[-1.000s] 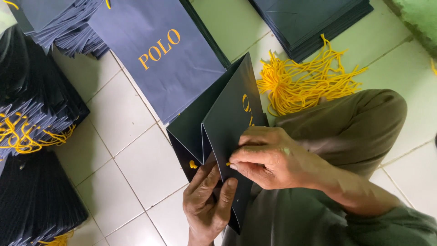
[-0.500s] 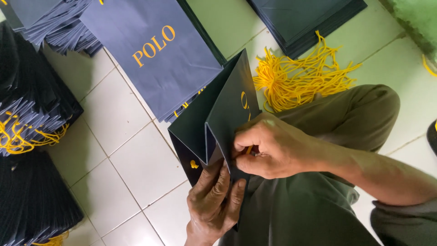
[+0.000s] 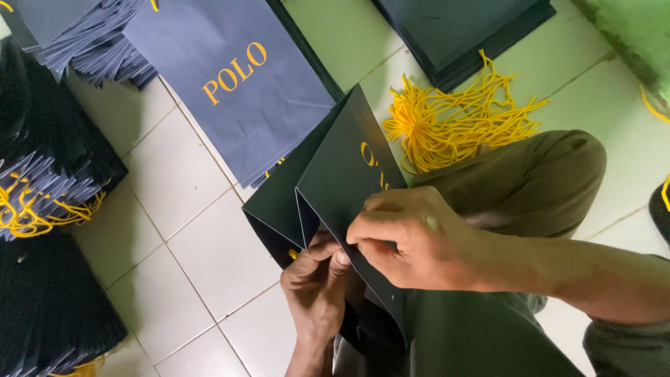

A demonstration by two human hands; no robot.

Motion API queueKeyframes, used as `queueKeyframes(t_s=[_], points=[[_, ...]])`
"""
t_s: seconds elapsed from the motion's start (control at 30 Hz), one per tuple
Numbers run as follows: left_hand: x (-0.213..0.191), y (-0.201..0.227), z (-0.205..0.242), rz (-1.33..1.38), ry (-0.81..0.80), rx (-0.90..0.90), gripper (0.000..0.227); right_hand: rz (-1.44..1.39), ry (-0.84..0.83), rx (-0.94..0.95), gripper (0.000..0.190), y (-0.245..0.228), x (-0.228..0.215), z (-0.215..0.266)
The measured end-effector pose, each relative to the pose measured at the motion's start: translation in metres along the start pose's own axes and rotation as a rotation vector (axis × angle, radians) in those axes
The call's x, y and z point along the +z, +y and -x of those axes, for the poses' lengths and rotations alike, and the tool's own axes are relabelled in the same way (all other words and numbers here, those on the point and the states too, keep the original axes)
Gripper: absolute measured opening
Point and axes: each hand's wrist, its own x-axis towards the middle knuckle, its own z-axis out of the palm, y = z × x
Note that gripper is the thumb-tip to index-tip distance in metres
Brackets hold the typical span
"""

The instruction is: The person is assembling paper bags by threading yellow cord handles through pre-punched holes and tying knots to secure them.

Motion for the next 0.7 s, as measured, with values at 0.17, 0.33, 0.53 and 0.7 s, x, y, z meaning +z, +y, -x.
queueKeyframes(t_s=[0.17,0.33,0.53,0.7], points=[[-0.002,-0.014,-0.004,0.210,-0.010,0.025,0.023,0.041,-0.097,-0.305,0.028,0.008,-0.002,0.010],[0.003,-0.017,-0.002,0.141,-0.015,0.074,0.019,0.084,-0.176,-0.321,0.037,0.016,-0.009,0.011],[0.009,-0.008,-0.008,-0.154,-0.020,0.153,0.006,-0.002,-0.078,-0.184,0.028,0.020,-0.006,0.013],[0.013,0.001,-0.005,-0.305,-0.013,0.214,0.004,0.089,0.051,-0.224,0.021,0.006,-0.014,0.010]])
